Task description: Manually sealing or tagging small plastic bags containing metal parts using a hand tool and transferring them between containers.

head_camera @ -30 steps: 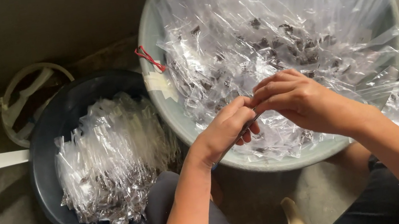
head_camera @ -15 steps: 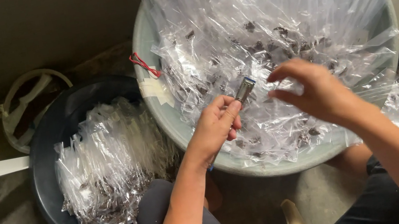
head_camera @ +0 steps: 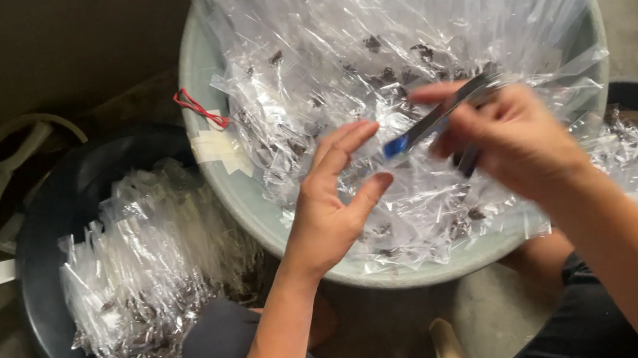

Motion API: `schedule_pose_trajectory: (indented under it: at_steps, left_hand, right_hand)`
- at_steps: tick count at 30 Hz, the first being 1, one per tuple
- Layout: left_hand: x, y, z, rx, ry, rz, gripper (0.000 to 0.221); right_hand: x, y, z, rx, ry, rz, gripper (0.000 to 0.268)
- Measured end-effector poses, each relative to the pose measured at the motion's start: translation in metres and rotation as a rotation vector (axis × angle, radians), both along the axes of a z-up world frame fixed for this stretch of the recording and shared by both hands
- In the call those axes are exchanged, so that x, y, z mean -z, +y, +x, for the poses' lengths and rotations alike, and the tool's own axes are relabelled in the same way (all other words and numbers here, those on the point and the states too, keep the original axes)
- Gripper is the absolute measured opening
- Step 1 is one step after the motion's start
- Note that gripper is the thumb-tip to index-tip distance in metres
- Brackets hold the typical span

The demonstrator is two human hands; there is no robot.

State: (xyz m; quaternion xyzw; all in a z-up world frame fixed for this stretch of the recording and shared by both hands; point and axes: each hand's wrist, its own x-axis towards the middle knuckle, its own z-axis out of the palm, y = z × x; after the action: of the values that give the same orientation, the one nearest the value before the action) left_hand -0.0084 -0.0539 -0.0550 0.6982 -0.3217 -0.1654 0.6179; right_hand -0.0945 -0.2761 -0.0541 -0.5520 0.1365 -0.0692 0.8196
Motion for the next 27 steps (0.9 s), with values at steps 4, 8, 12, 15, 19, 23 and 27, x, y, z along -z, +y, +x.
schedule_pose_trajectory:
  at_steps: [4,8,12,15,19,23,27]
  left_hand:
    - [0.062,-0.035,0.013,-0.033,0.257,0.189,0.057]
    - [0.106,-0.1,0.034,-0.113,0.2,0.2,0.047]
    - [0.156,-0.206,0.062,-0.287,-0.087,0.077,0.066]
    - [0.09,-0.257,0.059,-0.136,0.204,0.454,0.145]
    - [0.15,-0.316,0.051,-0.288,0.173,0.716,0.166]
    - [0.186,-0.313,0.055,-0.493,0.083,0.902,0.152]
    - [0.213,-0.29,0.078,-0.602,0.012,0.783,0.037]
  right_hand:
    - [-0.04,-0.063,-0.018,-0.052,-0.19,-0.14,0.031]
    - [-0.012,-0.144,-0.05,0.141,-0.312,0.294,0.025]
    - [-0.018,-0.169,-0.054,0.254,-0.224,0.392,0.037]
    - [-0.028,-0.158,-0.065,0.387,-0.15,0.179,0.016]
    - [-0.056,-0.129,-0.04,0.477,-0.076,-0.079,0.021]
    - [-0.051,-0.128,-0.038,0.565,-0.022,-0.051,0.006]
    - [-0.053,-0.121,-0.034,0.542,-0.041,-0.034,0.006]
